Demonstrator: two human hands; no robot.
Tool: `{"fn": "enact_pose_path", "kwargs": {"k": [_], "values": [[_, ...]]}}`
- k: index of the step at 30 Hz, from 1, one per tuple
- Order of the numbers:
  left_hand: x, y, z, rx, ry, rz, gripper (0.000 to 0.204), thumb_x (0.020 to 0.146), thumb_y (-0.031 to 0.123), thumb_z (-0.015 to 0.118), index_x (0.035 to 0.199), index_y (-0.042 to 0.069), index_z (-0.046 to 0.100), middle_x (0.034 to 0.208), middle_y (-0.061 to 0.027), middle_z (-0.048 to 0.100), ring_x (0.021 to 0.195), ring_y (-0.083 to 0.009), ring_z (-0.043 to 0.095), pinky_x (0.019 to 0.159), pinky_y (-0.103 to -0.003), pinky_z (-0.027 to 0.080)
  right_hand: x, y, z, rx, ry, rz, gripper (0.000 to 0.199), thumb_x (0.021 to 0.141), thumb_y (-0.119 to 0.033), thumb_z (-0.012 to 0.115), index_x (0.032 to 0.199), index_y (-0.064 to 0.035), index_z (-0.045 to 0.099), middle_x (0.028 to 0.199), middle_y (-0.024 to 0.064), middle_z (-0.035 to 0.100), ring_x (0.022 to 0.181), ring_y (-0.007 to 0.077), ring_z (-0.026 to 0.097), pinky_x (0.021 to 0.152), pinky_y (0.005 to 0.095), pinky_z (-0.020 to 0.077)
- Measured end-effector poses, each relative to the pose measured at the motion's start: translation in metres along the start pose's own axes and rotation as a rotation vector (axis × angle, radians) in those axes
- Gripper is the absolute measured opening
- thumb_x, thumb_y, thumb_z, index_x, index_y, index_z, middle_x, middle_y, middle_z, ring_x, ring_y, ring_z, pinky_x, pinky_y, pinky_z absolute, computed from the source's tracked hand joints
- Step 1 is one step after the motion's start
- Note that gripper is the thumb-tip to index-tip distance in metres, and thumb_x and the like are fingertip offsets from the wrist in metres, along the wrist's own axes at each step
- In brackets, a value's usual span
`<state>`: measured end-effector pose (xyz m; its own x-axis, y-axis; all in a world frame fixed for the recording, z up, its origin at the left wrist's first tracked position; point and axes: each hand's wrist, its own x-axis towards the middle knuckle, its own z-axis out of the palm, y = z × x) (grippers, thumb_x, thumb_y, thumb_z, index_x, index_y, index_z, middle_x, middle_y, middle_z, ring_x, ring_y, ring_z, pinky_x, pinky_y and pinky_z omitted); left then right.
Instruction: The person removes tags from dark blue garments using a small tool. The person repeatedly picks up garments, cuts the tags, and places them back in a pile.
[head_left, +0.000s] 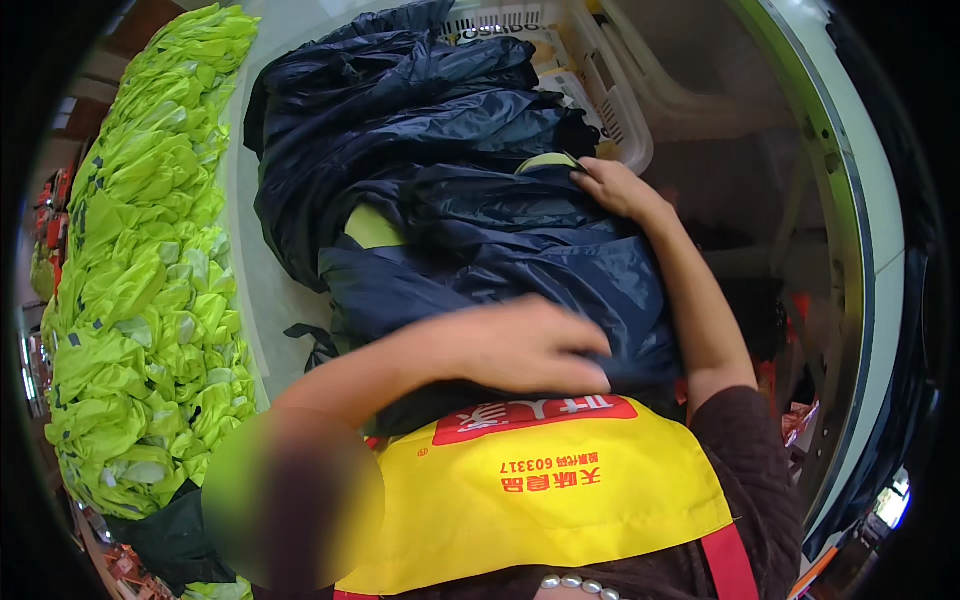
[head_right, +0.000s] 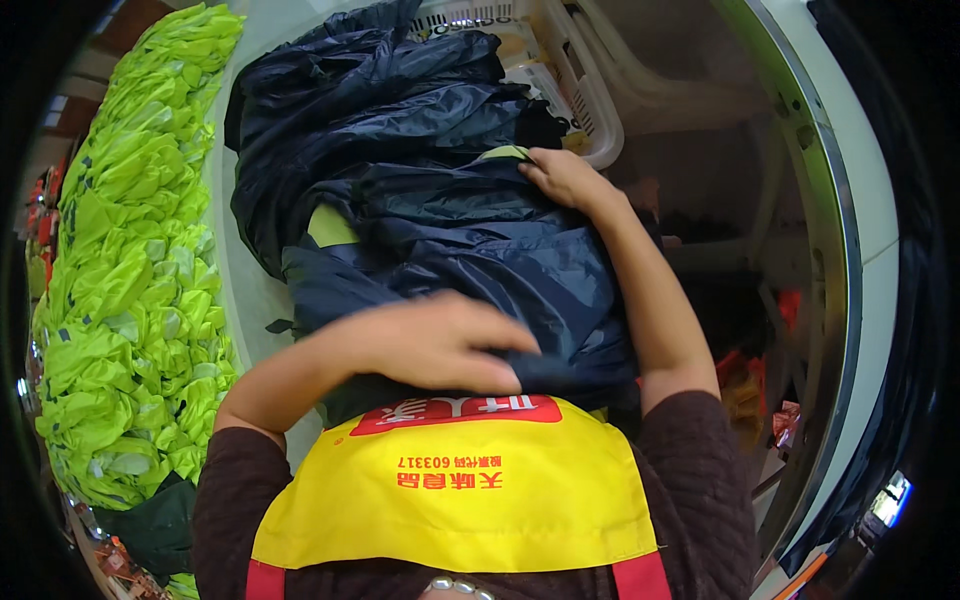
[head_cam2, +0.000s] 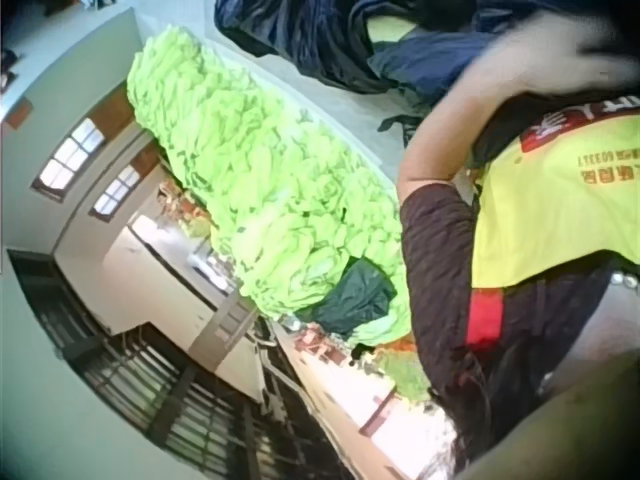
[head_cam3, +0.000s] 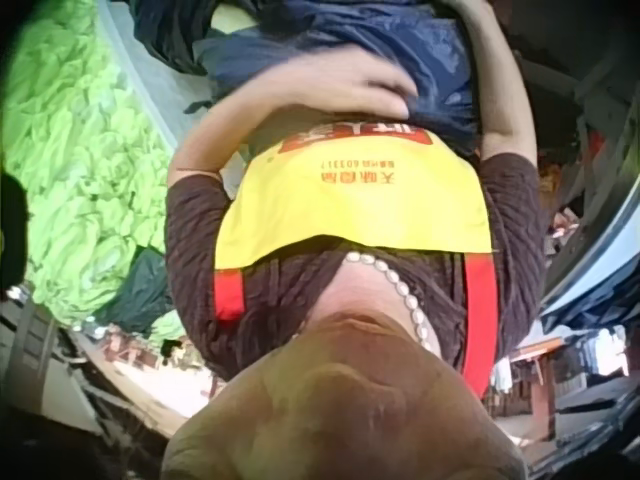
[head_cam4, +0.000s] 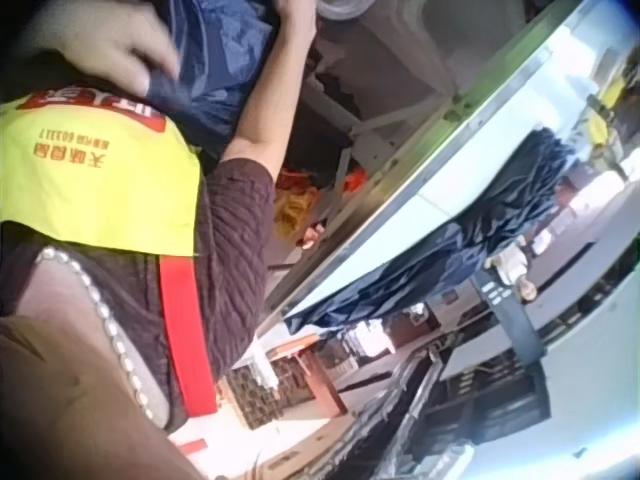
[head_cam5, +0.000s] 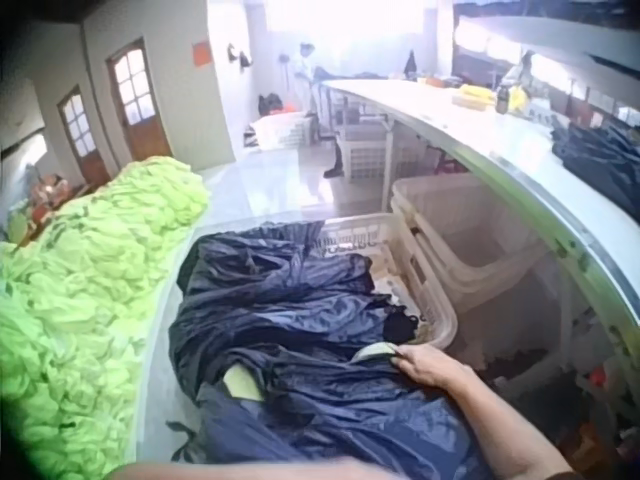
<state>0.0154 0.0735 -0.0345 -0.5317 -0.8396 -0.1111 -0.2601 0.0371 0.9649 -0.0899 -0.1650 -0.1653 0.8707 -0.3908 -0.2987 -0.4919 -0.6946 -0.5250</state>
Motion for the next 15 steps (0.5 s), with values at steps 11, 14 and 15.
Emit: {"fn": "enact_pose_path", "kwargs": {"k": [11,14,15], "values": [[-0.096,-0.192,-0.115,0.920,0.693,-0.357,0.031,0.068,0.006,0.063,0.099,0.007,0.058,0.099,-0.0105,0.060,0.100,-0.0303,0.056,0.093,-0.045,0.039,-0.105,-0.071,-0.018,-0.174,0.769,-0.542,0.024,0.065,0.002,0.064,0.089,-0.0026,0.065,0.081,0.0088,0.059,0.074,0.0256,0.056,0.063,0.0322,0.0481],[-0.133,-0.151,-0.094,1.018,1.139,-0.169,0.032,0.063,-0.006,0.062,0.093,0.005,0.057,0.088,-0.0122,0.060,0.085,-0.0320,0.059,0.074,-0.038,0.049,-0.120,-0.057,-0.001,-0.299,0.839,-0.603,0.026,0.065,-0.002,0.067,0.091,-0.0061,0.067,0.088,0.0059,0.062,0.077,0.0209,0.056,0.065,0.0298,0.0485],[-0.162,-0.142,-0.082,1.064,1.277,-0.119,0.033,0.060,-0.008,0.061,0.090,0.005,0.056,0.082,-0.0129,0.058,0.080,-0.0327,0.058,0.071,-0.036,0.048,-0.121,-0.060,0.004,-0.283,0.803,-0.629,0.026,0.066,-0.004,0.067,0.092,-0.0065,0.067,0.090,0.0060,0.063,0.078,0.0206,0.056,0.066,0.0293,0.0483]]}}
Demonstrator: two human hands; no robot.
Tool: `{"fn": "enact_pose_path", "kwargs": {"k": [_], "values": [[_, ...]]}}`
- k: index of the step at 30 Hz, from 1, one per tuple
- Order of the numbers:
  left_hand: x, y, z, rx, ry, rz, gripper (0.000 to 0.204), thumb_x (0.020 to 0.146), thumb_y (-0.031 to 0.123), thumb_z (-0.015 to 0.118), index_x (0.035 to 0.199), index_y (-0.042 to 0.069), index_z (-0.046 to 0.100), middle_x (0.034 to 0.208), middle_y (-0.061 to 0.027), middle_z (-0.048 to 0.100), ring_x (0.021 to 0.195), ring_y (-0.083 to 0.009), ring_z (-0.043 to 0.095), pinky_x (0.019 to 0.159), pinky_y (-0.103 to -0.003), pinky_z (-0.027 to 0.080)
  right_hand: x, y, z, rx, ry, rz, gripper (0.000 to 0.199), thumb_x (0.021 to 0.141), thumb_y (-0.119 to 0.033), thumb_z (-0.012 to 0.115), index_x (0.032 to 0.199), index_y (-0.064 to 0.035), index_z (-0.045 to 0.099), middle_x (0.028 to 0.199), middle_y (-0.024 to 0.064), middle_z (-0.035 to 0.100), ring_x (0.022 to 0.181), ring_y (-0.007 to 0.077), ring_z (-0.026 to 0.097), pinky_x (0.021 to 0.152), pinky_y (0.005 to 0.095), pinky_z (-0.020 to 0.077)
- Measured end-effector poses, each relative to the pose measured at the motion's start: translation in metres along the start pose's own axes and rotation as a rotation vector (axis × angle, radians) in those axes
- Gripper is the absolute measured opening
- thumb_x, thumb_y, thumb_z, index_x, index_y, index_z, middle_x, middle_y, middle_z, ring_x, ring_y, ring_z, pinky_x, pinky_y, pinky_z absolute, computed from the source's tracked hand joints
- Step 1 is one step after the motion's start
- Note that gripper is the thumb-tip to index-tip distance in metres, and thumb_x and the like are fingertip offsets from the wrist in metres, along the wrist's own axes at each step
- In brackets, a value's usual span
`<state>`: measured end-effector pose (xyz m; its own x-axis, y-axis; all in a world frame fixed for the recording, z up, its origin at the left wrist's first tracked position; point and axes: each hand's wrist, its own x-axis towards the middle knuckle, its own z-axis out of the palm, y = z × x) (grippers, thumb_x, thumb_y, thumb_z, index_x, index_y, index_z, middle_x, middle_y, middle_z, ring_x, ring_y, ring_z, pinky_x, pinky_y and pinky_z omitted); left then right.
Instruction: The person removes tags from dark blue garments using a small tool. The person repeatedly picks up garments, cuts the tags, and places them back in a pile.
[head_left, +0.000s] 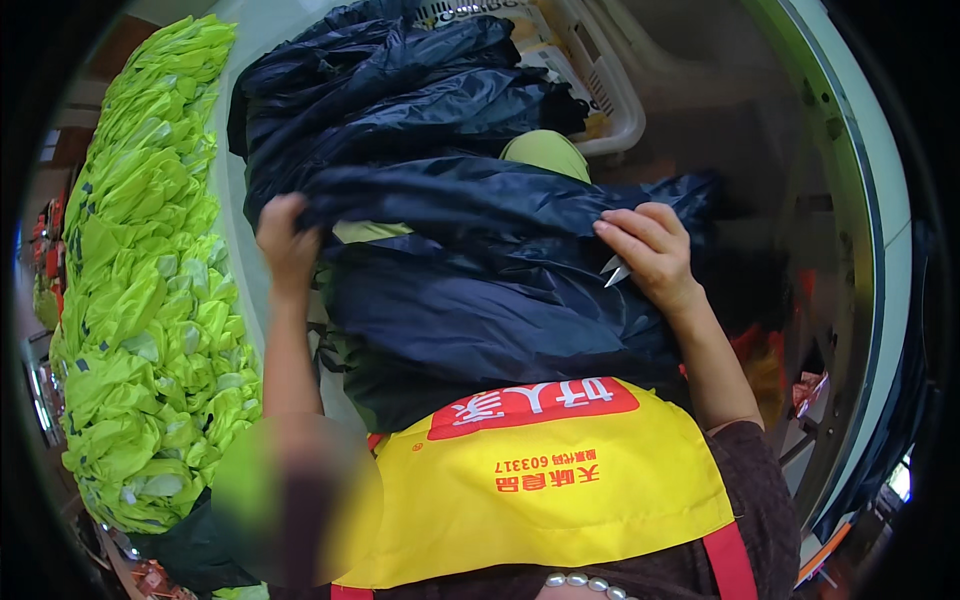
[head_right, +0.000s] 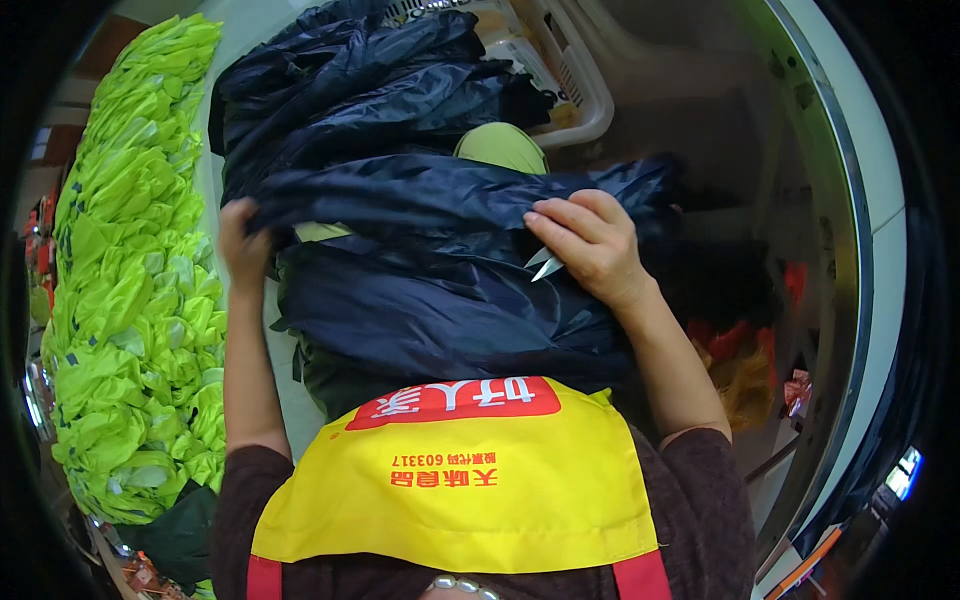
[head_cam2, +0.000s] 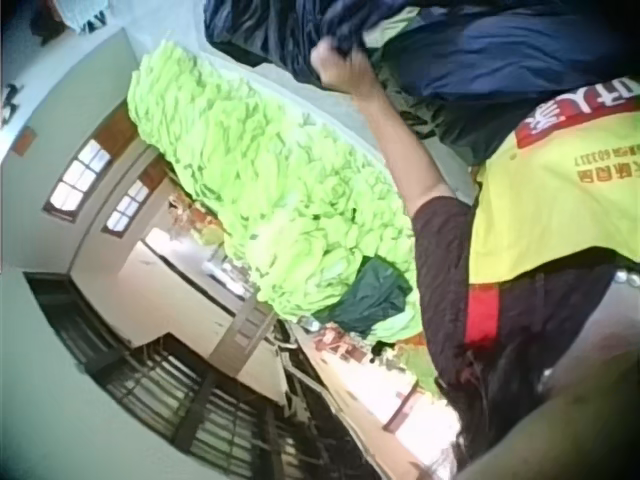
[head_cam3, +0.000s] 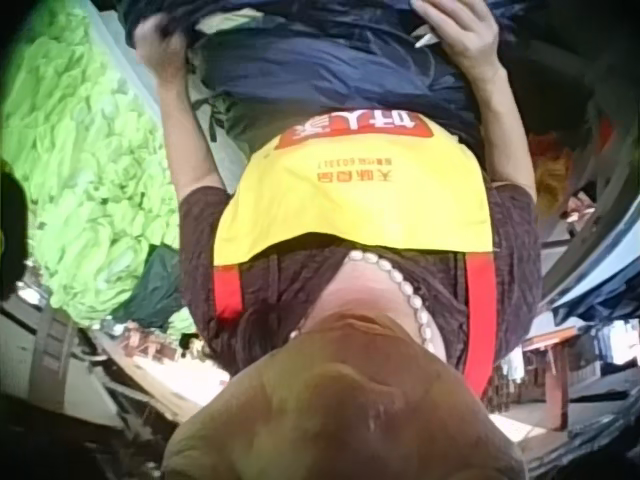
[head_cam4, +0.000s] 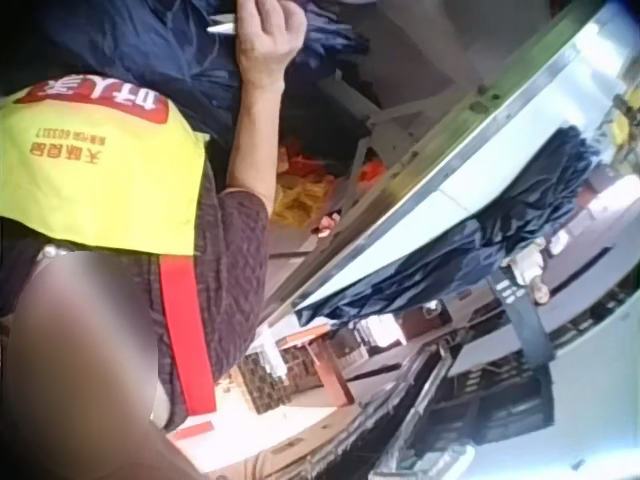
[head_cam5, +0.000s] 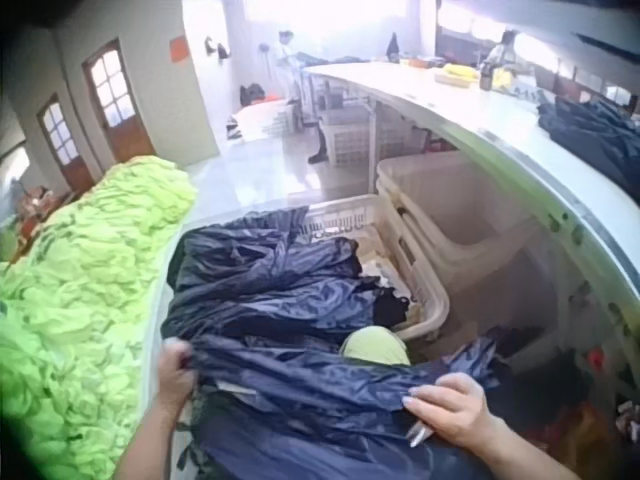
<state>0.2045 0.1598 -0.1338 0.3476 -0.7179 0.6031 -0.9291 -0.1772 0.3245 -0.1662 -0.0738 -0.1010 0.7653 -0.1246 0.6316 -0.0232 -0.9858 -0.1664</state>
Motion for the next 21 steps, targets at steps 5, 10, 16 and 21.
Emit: {"fn": "enact_pose_path", "kwargs": {"k": [5,10,16,21], "values": [[-0.112,0.021,-0.069,0.199,-0.294,0.112,0.030,0.059,-0.008,0.055,0.086,0.005,0.051,0.073,-0.0116,0.050,0.071,-0.0333,0.052,0.063,-0.040,0.043,0.001,-0.018,0.018,0.092,-0.051,-0.013,0.024,0.072,-0.011,0.063,0.095,-0.0071,0.067,0.096,0.0060,0.065,0.085,0.0206,0.057,0.072,0.0297,0.0475],[-0.109,0.064,-0.096,-0.240,-0.696,-0.443,0.022,0.066,-0.004,0.056,0.087,0.000,0.056,0.076,-0.0116,0.054,0.075,-0.0281,0.056,0.069,-0.035,0.046,0.003,-0.026,0.025,0.131,-0.093,-0.057,0.025,0.071,-0.013,0.065,0.095,-0.0079,0.067,0.094,0.0045,0.066,0.084,0.0195,0.057,0.073,0.0295,0.0472],[0.022,0.110,-0.081,-0.384,-0.500,-0.521,0.022,0.080,0.012,0.062,0.097,-0.002,0.062,0.090,-0.0128,0.064,0.087,-0.0178,0.061,0.077,-0.027,0.046,-0.002,-0.028,0.020,0.088,-0.040,-0.032,0.024,0.070,-0.013,0.064,0.094,-0.0073,0.068,0.095,0.0045,0.066,0.083,0.0184,0.057,0.069,0.0288,0.0460],[0.063,0.155,0.023,-0.304,-0.923,-0.307,0.054,0.076,0.038,0.069,0.110,-0.002,0.059,0.105,-0.0181,0.061,0.099,-0.0264,0.059,0.085,-0.031,0.045,0.003,-0.030,0.017,0.081,-0.024,-0.033,0.026,0.069,-0.008,0.067,0.095,-0.0064,0.068,0.095,0.0048,0.066,0.082,0.0187,0.056,0.070,0.0288,0.0456]]}}
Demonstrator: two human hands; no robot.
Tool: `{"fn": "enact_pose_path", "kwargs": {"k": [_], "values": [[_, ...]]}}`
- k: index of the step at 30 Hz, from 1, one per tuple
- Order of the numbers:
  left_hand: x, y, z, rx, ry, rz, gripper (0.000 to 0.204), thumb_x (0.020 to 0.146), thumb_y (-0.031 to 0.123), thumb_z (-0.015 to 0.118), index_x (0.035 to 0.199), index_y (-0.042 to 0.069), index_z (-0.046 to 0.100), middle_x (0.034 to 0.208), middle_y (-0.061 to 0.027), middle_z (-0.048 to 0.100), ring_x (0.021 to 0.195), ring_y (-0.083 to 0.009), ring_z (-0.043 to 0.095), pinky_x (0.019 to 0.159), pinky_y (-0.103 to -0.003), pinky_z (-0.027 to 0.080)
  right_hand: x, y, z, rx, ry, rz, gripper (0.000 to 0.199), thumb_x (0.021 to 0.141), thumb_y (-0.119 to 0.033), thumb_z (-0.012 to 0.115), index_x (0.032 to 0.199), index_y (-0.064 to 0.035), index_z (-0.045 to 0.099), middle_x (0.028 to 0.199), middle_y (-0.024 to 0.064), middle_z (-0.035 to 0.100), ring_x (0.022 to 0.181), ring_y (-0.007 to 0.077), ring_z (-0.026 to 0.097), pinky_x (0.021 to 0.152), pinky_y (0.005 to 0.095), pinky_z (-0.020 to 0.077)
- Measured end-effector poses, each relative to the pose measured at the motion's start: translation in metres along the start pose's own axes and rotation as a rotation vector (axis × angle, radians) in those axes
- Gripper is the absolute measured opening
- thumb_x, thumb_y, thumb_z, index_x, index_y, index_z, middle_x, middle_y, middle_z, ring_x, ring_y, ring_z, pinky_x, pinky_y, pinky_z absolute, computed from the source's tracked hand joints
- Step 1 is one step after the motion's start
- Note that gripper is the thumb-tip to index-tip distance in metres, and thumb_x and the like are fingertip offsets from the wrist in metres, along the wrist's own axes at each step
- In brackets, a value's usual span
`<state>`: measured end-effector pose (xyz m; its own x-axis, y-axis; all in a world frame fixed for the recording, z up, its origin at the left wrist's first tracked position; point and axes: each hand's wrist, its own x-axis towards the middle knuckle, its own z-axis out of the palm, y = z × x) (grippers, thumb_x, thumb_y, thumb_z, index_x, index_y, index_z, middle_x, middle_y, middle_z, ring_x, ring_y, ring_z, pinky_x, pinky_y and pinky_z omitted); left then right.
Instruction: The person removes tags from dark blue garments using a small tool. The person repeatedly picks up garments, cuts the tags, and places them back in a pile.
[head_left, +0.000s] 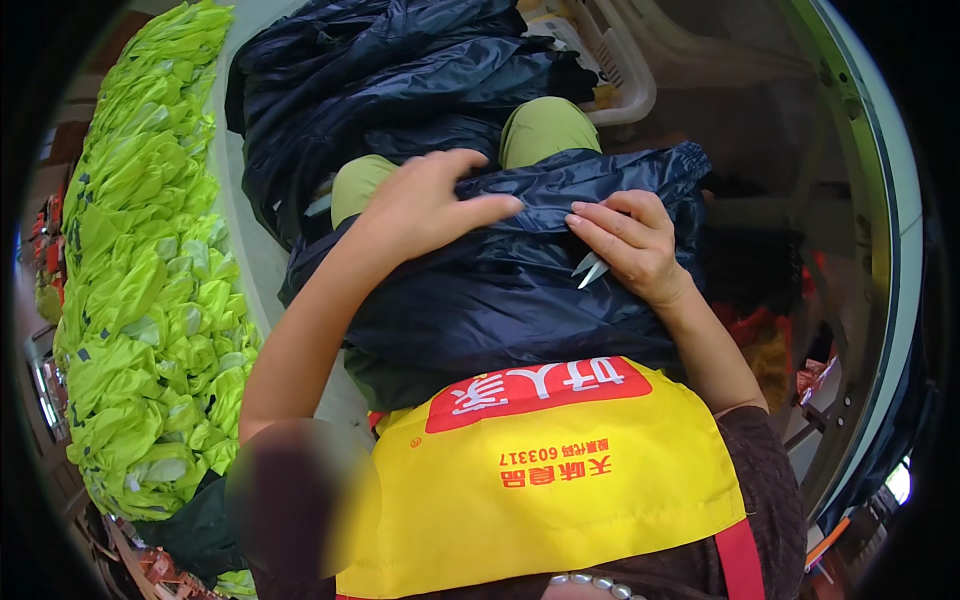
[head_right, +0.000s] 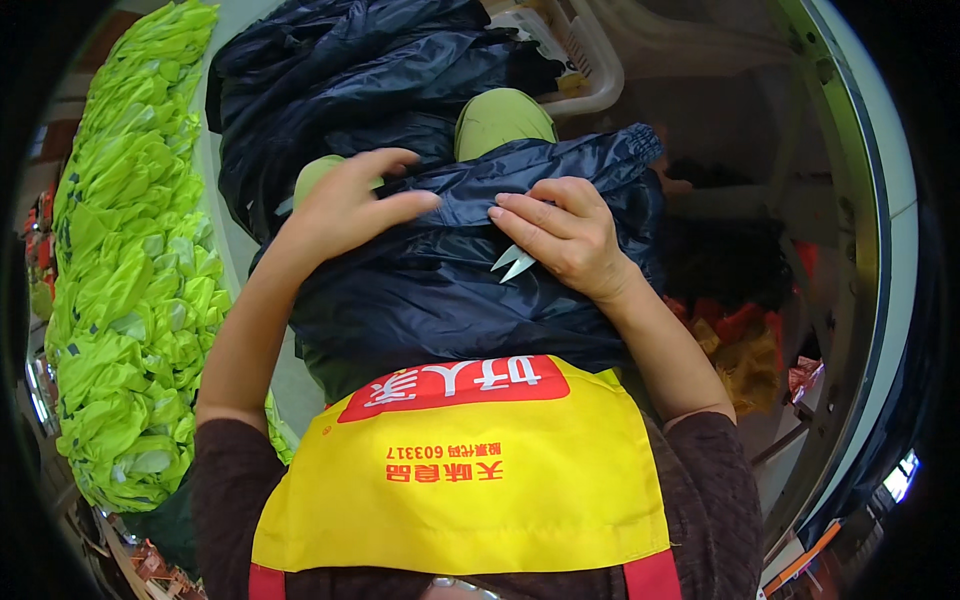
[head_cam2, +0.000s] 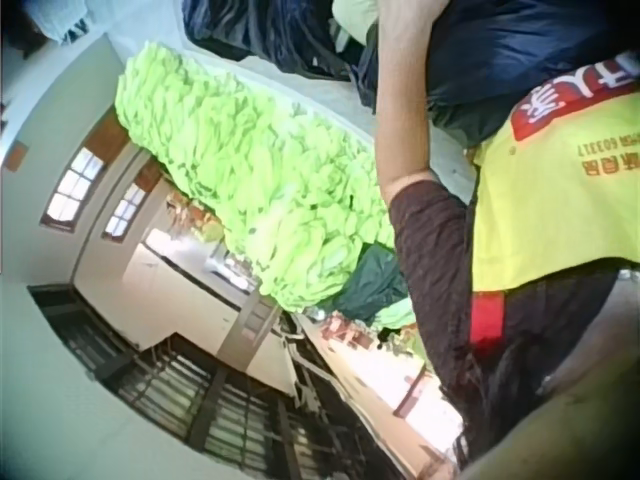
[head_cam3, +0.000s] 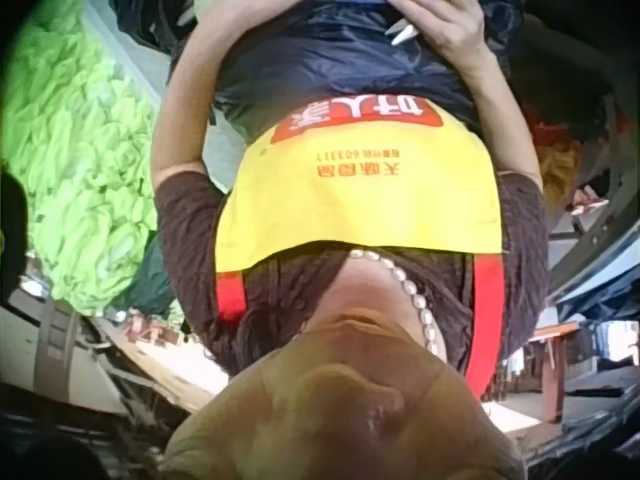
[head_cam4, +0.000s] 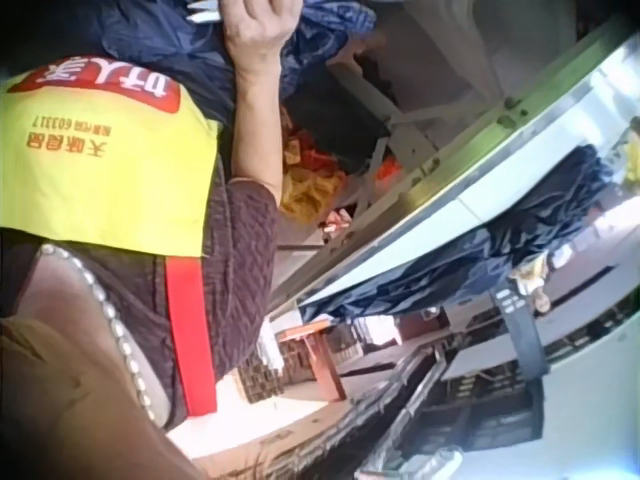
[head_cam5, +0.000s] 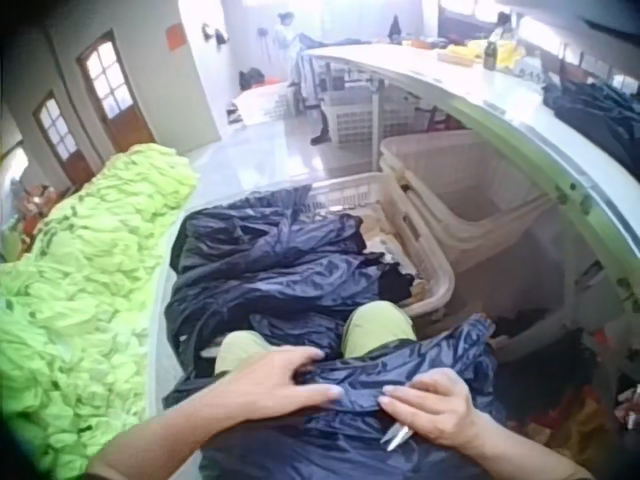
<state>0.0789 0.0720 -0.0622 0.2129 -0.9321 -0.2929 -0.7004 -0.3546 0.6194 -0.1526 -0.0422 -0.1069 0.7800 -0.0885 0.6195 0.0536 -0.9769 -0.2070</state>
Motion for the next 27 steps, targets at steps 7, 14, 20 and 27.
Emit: {"fn": "enact_pose_path", "kwargs": {"k": [7,14,20,27], "values": [[0.036,-0.025,0.046,-0.442,-0.388,-0.032,0.042,0.071,0.021,0.071,0.104,-0.003,0.059,0.091,-0.0071,0.062,0.081,-0.0139,0.057,0.073,-0.026,0.047,-0.003,0.011,-0.011,0.254,-0.312,0.171,0.023,0.073,-0.009,0.064,0.095,-0.0065,0.067,0.094,0.0085,0.066,0.084,0.0232,0.059,0.070,0.0318,0.0486],[0.033,0.016,0.064,-0.106,-0.444,0.230,0.053,0.077,0.028,0.056,0.116,-0.008,0.051,0.114,-0.0254,0.054,0.107,-0.0366,0.052,0.095,-0.039,0.039,0.099,0.064,0.024,1.330,-0.422,0.857,0.026,0.094,-0.023,0.047,0.105,-0.0010,0.056,0.082,0.0053,0.062,0.064,0.0088,0.058,0.056,0.0214,0.0485],[0.085,-0.045,0.027,-0.261,-0.281,0.039,0.039,0.076,0.041,0.061,0.086,0.004,0.069,0.090,-0.0155,0.065,0.086,-0.0304,0.062,0.074,-0.036,0.048,0.024,0.083,0.165,1.115,-0.079,0.844,0.020,0.093,-0.017,0.047,0.104,-0.0019,0.052,0.078,0.0043,0.060,0.060,0.0081,0.057,0.052,0.0204,0.0464],[0.131,-0.208,-0.038,0.172,0.348,-0.762,0.051,0.074,0.049,0.064,0.105,0.009,0.060,0.114,-0.0121,0.060,0.108,-0.0299,0.054,0.092,-0.046,0.038,0.054,0.066,0.138,1.181,-0.395,1.047,0.017,0.092,-0.014,0.045,0.099,-0.0008,0.054,0.076,0.0048,0.060,0.057,0.0091,0.055,0.050,0.0220,0.0458]]}}
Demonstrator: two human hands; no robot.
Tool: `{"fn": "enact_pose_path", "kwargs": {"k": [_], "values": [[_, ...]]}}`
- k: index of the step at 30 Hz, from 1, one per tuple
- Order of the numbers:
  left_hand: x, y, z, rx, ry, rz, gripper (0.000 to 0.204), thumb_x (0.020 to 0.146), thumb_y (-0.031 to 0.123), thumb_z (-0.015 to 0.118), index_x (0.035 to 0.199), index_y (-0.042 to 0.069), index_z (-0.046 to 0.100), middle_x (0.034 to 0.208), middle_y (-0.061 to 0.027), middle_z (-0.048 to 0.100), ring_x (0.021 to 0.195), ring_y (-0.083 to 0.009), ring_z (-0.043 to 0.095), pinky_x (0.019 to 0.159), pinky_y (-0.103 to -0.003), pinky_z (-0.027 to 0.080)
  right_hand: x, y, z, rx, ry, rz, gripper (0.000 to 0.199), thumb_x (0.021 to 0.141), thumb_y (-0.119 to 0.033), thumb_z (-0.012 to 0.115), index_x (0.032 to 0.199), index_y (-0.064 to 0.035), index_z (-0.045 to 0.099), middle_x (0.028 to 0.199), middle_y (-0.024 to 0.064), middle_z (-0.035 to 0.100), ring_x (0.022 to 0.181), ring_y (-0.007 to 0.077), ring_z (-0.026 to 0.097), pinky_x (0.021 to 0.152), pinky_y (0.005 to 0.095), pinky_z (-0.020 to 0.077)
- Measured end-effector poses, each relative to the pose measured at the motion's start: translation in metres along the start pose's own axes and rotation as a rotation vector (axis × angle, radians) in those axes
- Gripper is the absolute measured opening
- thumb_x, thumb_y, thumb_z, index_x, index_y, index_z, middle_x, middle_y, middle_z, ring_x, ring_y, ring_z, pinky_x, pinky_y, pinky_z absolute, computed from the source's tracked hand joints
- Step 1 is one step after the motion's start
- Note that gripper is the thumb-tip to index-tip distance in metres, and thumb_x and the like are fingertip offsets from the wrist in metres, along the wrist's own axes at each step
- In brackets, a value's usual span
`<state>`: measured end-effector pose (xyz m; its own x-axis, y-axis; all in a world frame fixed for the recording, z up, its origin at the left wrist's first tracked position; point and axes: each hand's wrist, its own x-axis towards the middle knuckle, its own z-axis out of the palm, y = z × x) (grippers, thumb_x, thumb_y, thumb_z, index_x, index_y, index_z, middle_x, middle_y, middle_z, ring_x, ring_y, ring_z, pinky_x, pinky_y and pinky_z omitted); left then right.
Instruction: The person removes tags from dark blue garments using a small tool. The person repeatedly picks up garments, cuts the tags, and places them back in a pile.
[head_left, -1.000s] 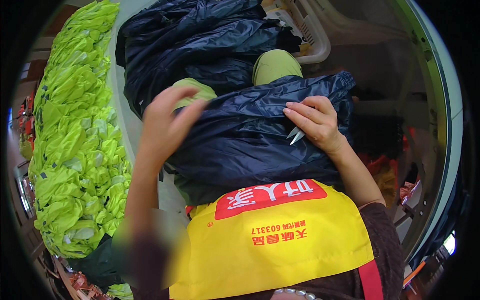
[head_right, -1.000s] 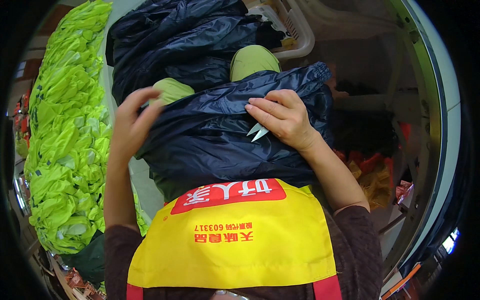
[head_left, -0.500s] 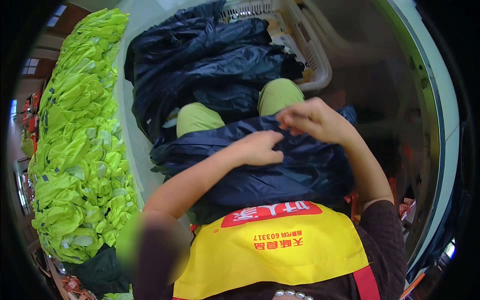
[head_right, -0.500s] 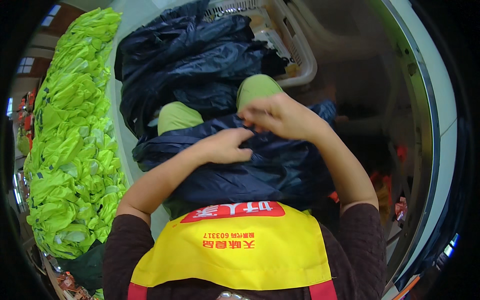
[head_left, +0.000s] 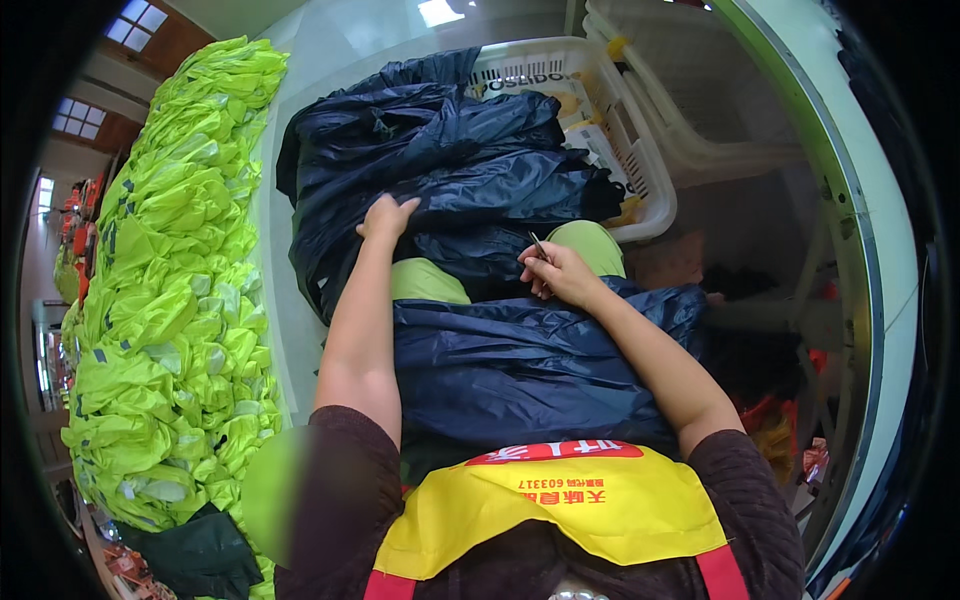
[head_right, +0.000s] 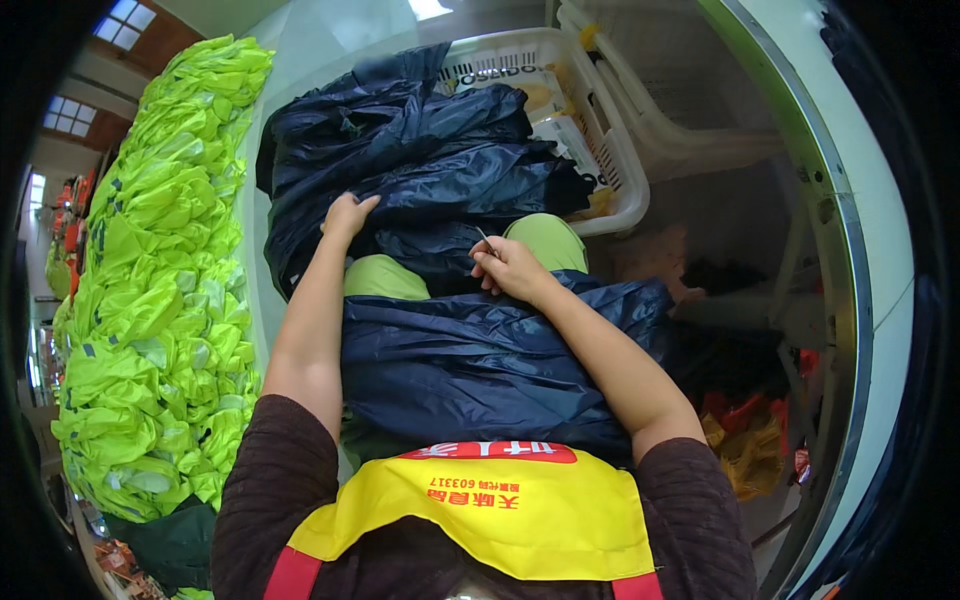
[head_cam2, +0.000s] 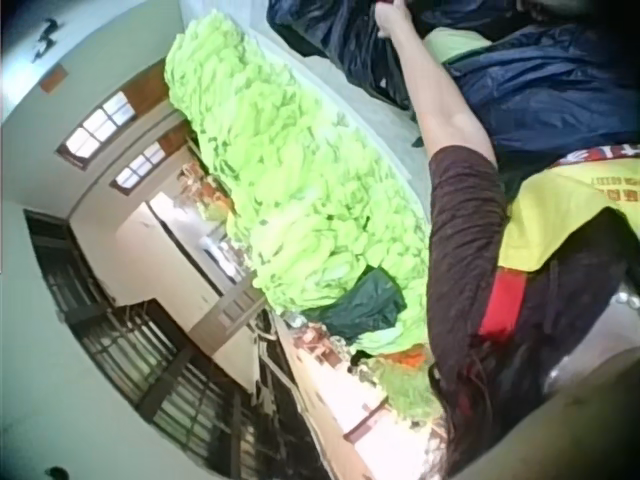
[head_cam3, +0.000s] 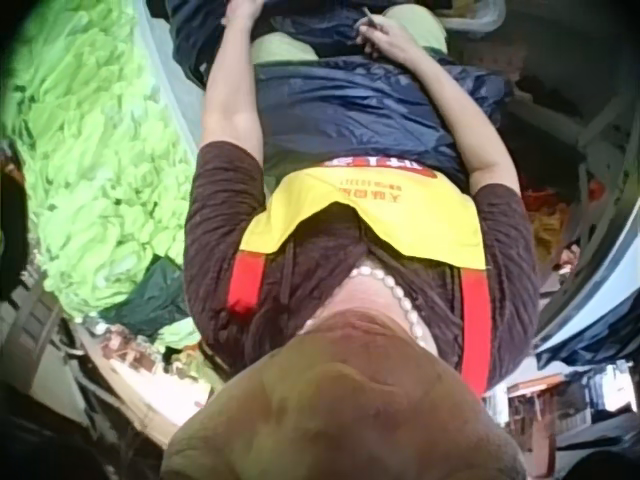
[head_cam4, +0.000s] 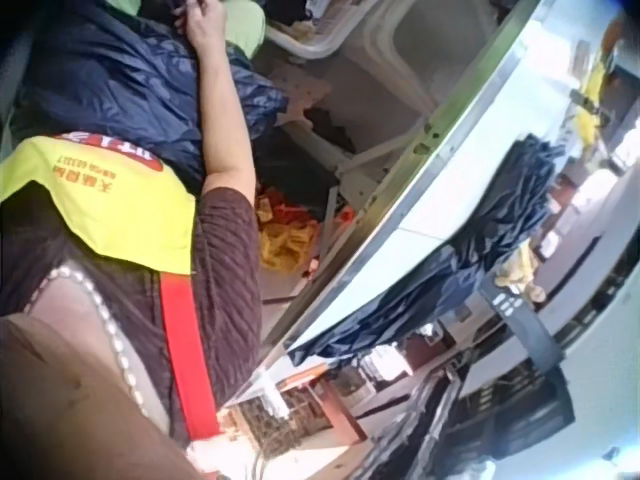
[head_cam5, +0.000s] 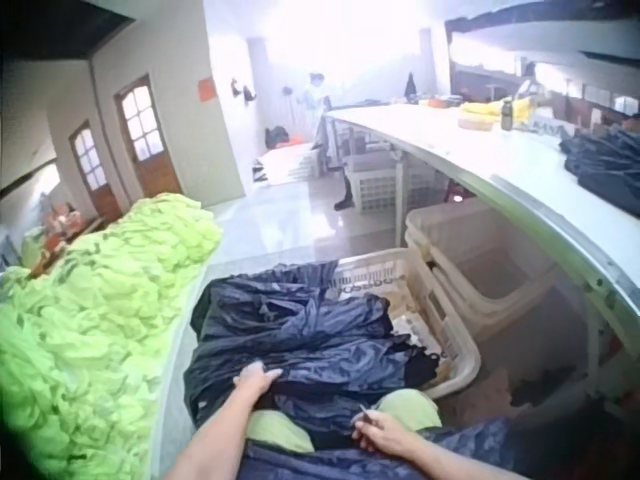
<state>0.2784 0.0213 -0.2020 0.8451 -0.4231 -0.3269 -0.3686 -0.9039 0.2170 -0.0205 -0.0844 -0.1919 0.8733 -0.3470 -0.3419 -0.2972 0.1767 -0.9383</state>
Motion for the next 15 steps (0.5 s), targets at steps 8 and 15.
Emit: {"fn": "enact_pose_path", "kwargs": {"k": [8,15], "values": [[-0.138,0.007,-0.036,-0.530,0.203,1.017,0.011,0.082,0.010,0.058,0.075,0.001,0.055,0.074,-0.0132,0.054,0.069,-0.0315,0.053,0.063,-0.038,0.043,0.008,0.015,-0.021,0.203,0.459,-0.330,0.019,0.092,-0.020,0.049,0.102,-0.0059,0.057,0.087,0.0017,0.062,0.057,0.0036,0.048,0.046,0.0167,0.0355],[-0.268,0.012,-0.058,-0.257,-0.138,1.565,0.014,0.069,0.010,0.068,0.071,0.006,0.055,0.065,-0.0066,0.051,0.058,-0.0244,0.053,0.051,-0.034,0.043,0.013,-0.012,-0.082,0.581,0.804,0.181,0.043,0.076,-0.043,0.069,0.096,-0.0079,0.055,0.070,-0.0027,0.052,0.048,0.0037,0.039,0.038,0.0155,0.0299]]}}
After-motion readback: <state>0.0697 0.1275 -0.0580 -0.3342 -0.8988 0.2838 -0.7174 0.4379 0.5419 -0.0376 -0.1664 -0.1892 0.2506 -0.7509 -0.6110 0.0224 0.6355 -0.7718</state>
